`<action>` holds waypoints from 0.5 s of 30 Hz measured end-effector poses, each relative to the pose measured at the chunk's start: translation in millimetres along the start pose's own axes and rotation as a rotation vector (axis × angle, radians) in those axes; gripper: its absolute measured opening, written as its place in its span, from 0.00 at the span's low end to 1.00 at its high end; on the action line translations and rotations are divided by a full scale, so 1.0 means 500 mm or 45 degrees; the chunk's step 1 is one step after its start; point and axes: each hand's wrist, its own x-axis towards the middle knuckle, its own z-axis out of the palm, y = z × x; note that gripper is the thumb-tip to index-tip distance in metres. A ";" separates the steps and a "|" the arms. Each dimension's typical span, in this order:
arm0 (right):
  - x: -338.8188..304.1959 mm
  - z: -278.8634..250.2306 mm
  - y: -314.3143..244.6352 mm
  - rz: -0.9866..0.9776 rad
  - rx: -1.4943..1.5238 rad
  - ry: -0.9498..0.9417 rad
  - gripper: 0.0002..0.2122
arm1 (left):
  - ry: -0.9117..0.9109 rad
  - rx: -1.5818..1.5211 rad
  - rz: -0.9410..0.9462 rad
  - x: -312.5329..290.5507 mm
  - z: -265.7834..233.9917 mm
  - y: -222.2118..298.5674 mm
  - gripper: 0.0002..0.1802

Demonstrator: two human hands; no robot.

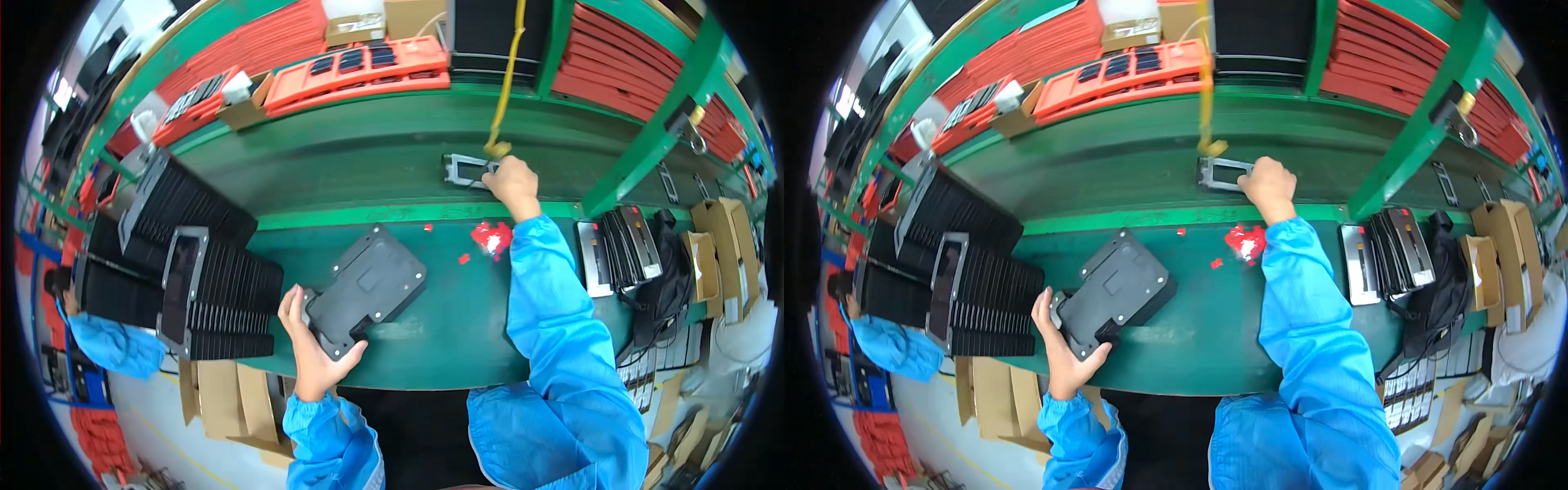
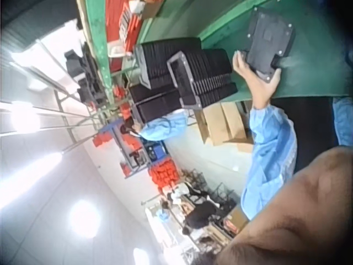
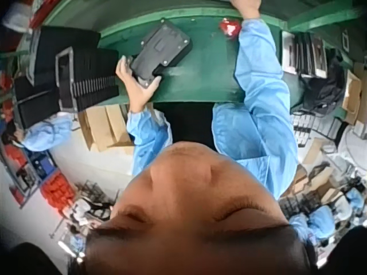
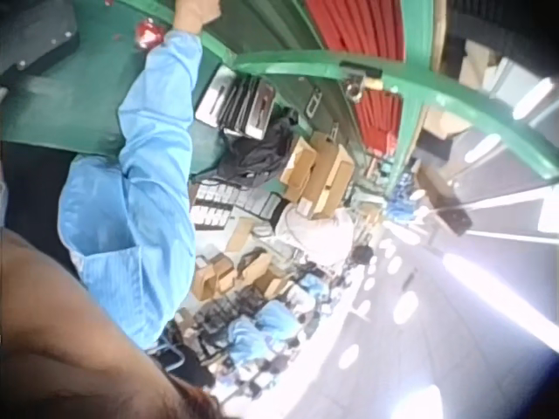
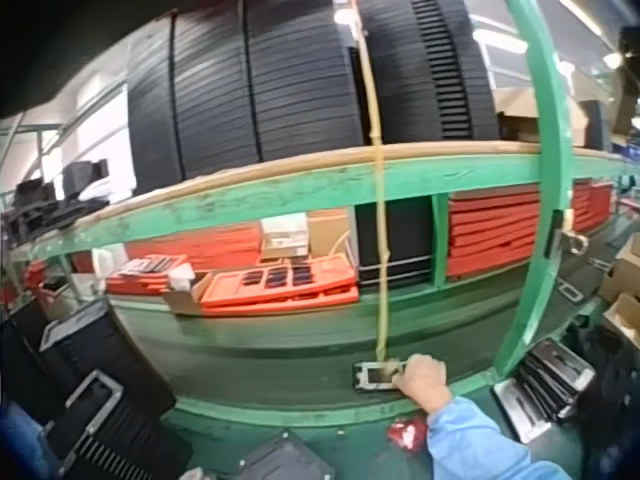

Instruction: Assembling electronic components into a handheld device housing at a factory workstation.

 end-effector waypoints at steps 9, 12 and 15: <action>-0.339 -0.116 -0.224 -1.132 0.314 -0.058 0.07 | 0.137 -0.317 -0.062 -0.020 0.028 -0.040 0.77; -0.386 -0.106 -0.249 -1.202 0.257 0.019 0.07 | 0.117 -0.276 -0.050 -0.026 0.020 -0.039 0.78; -0.425 -0.092 -0.256 -1.236 0.174 0.087 0.07 | 0.143 -0.273 -0.031 -0.026 0.015 -0.036 0.70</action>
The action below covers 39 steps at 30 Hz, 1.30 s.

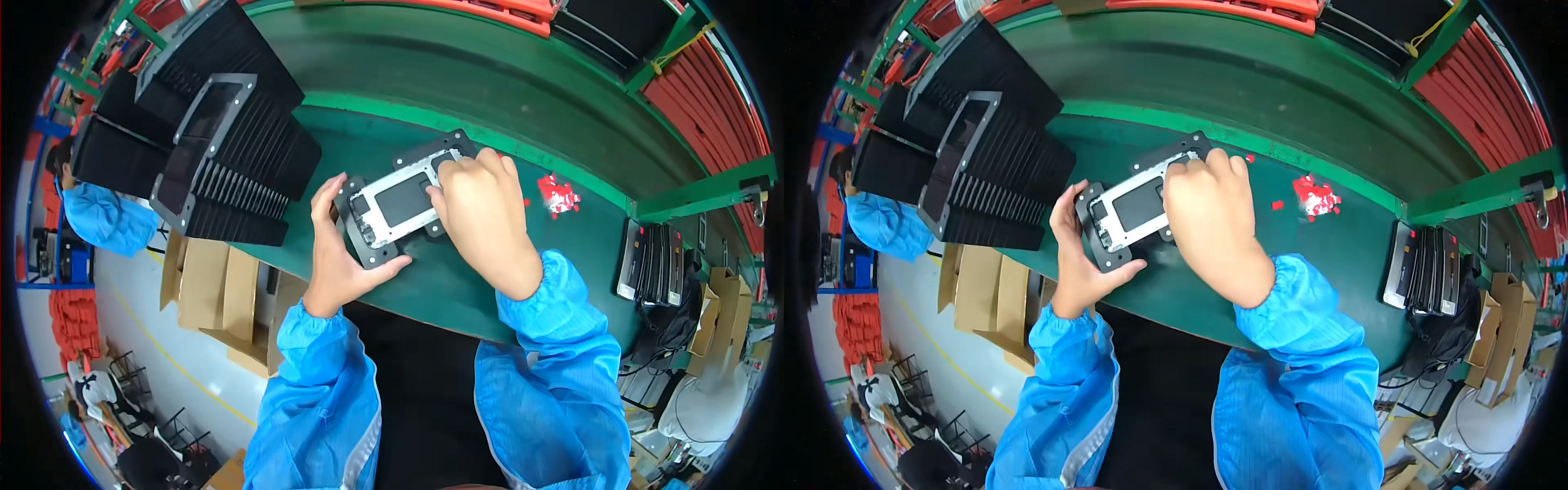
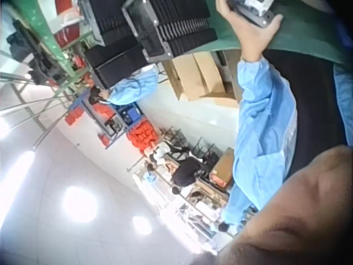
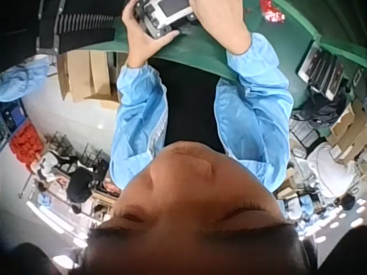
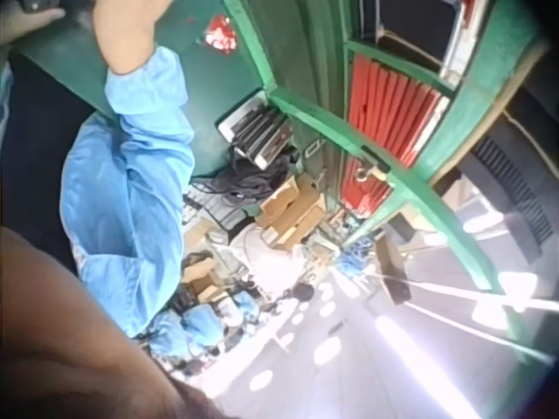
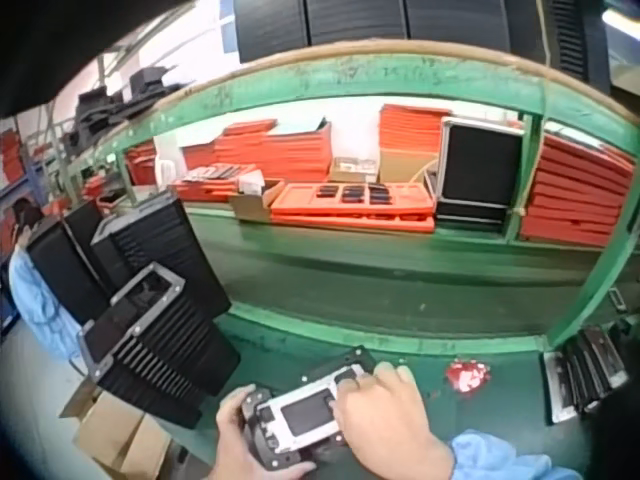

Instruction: Assembling electronic components into a handheld device housing at a factory workstation.

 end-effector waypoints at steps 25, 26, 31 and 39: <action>-0.484 -0.078 0.374 0.991 -0.573 0.162 0.19 | -0.104 -0.205 -0.456 -0.055 -0.022 -0.006 0.58; -0.497 -0.067 0.367 0.957 -0.612 0.173 0.19 | -0.104 -0.221 -0.407 -0.041 -0.016 0.006 0.56; -0.506 -0.039 0.344 0.917 -0.697 0.230 0.16 | 0.273 0.033 0.183 -0.043 -0.008 0.030 0.43; -0.510 -0.074 0.339 1.002 -0.707 0.601 0.15 | -0.025 -0.547 0.468 -0.118 0.042 0.046 0.31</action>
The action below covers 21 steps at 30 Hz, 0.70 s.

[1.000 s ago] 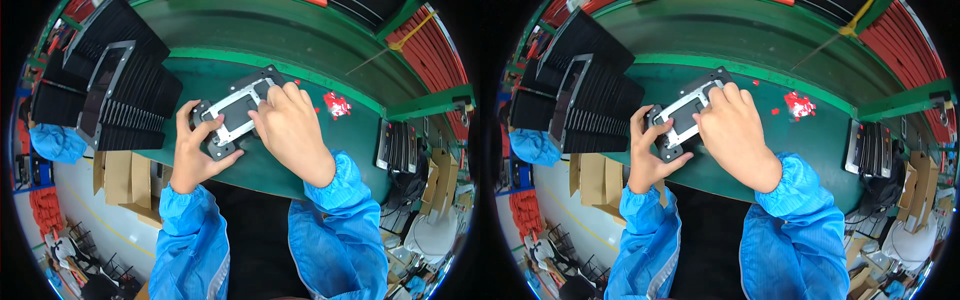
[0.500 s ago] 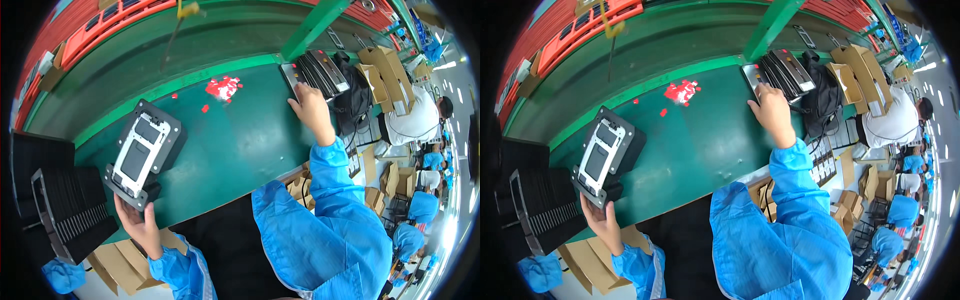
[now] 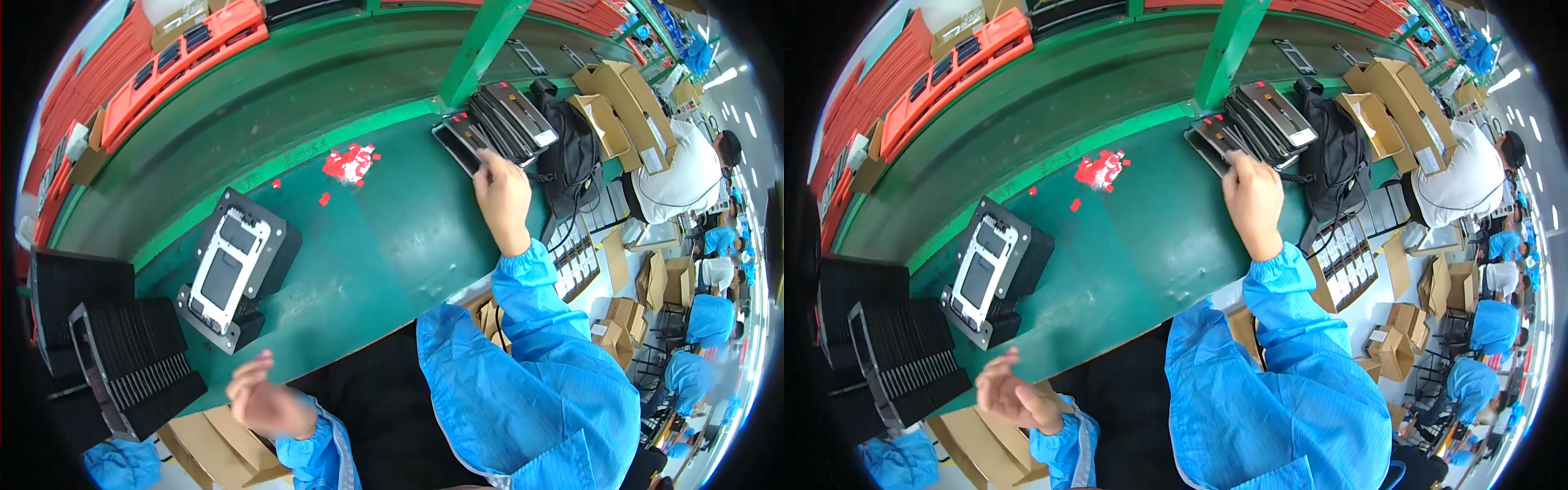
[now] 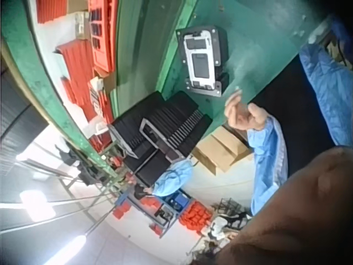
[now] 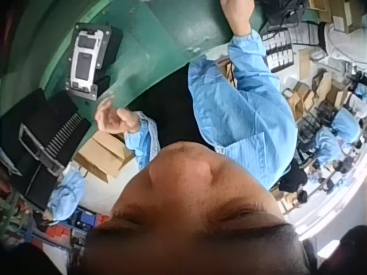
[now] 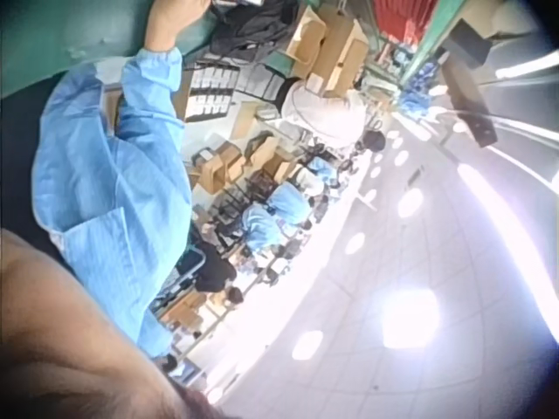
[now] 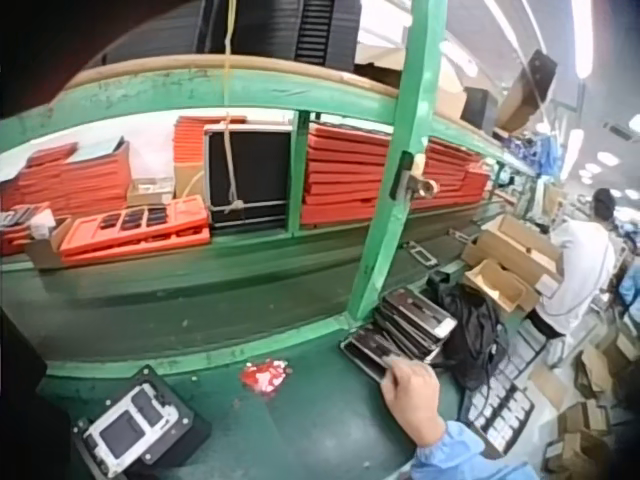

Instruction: Assembling electronic components into a handheld device housing at a factory workstation.

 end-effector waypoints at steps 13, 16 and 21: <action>-0.114 -0.189 -0.348 -0.420 1.750 -0.461 0.09 | -0.524 -0.704 -0.638 0.005 0.179 0.017 0.54; -0.093 -0.182 -0.364 -0.040 1.883 -0.609 0.08 | -0.613 -0.717 -0.804 0.005 0.160 0.015 0.53; -0.080 -0.159 -0.395 0.247 2.409 -0.905 0.06 | -0.762 0.087 -0.389 -0.035 0.149 -0.002 0.48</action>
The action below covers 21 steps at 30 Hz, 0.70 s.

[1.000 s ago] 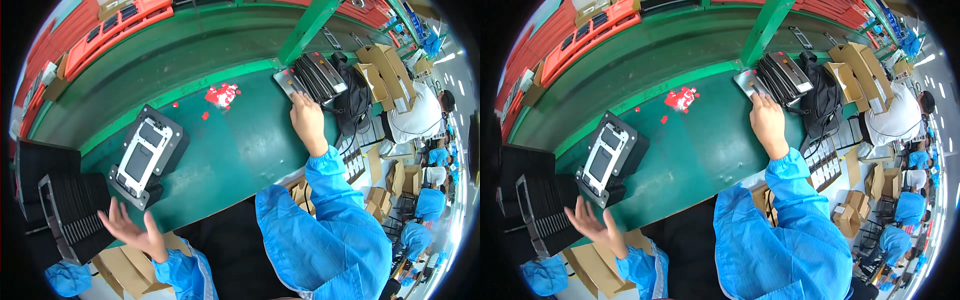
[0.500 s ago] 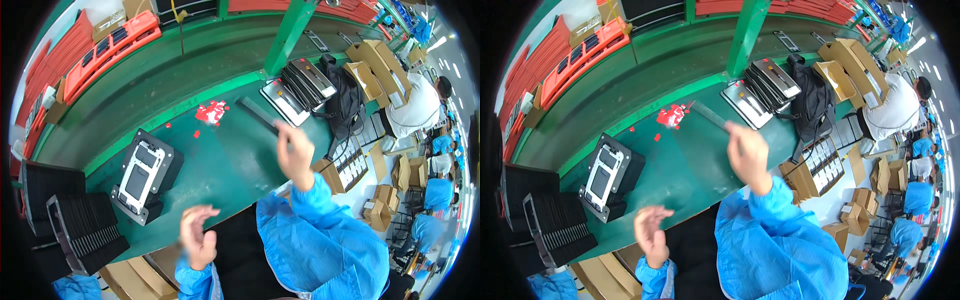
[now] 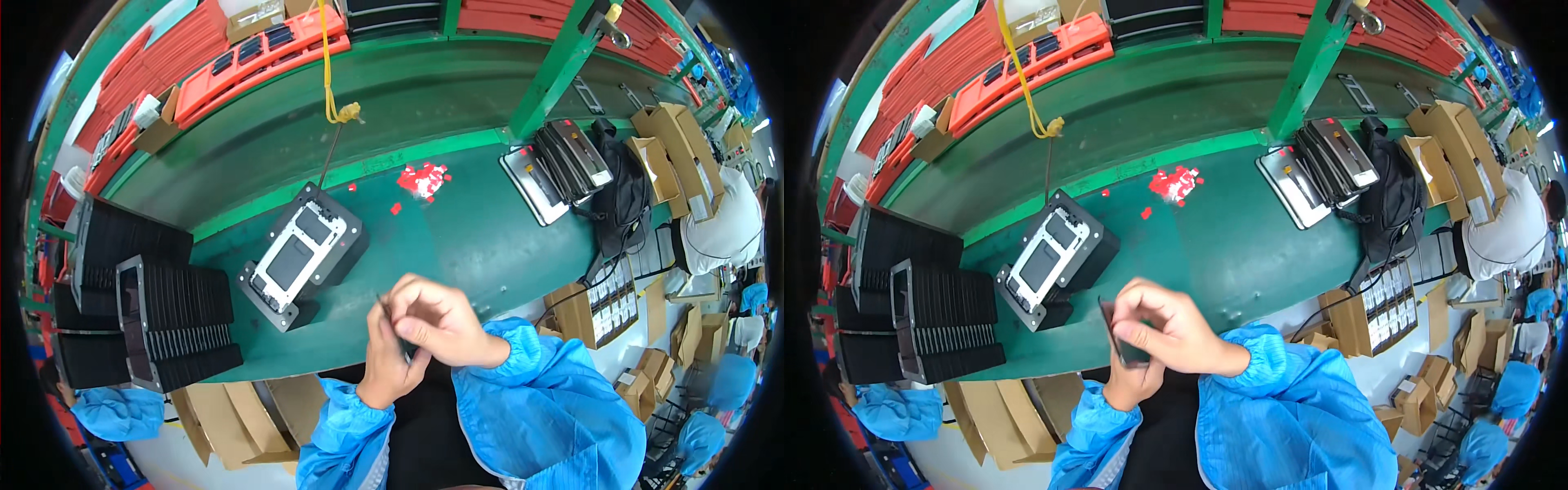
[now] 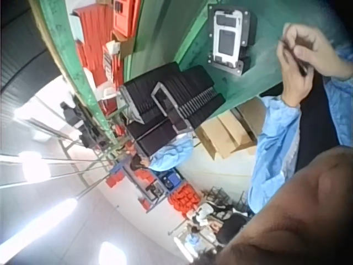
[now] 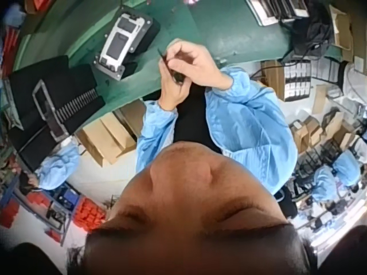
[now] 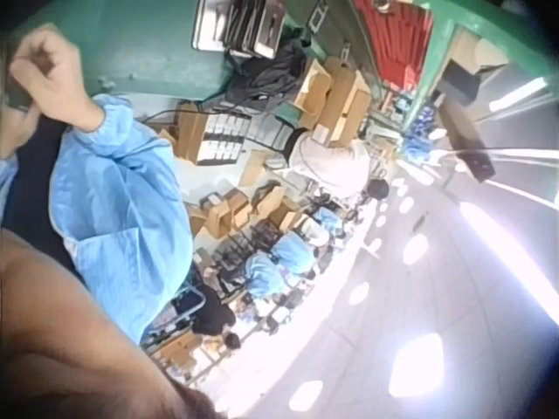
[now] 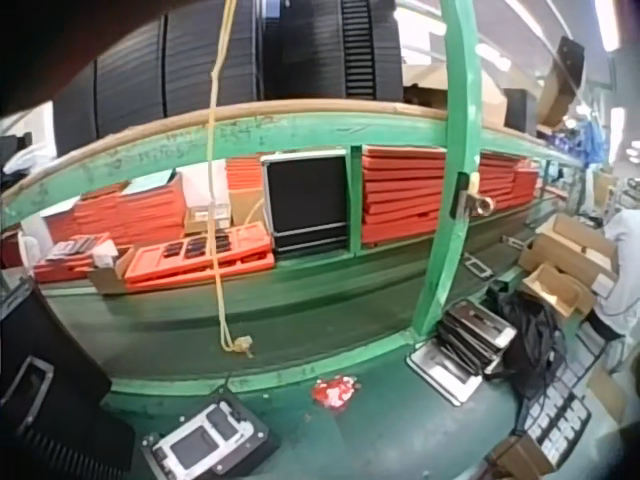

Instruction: Assembling electronic components into a handheld device housing at a factory workstation.

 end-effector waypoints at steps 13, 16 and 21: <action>0.239 -0.230 0.080 -0.433 -1.794 0.045 0.05 | 0.368 -1.141 -0.401 0.041 -0.139 0.054 0.53; 0.197 -0.084 0.017 -0.191 -0.710 -0.166 0.06 | 0.381 -1.228 -0.400 0.025 -0.146 0.040 0.54; 0.226 0.016 -0.032 0.581 -0.041 -1.065 0.11 | 0.348 -1.243 -0.411 0.034 -0.187 0.045 0.52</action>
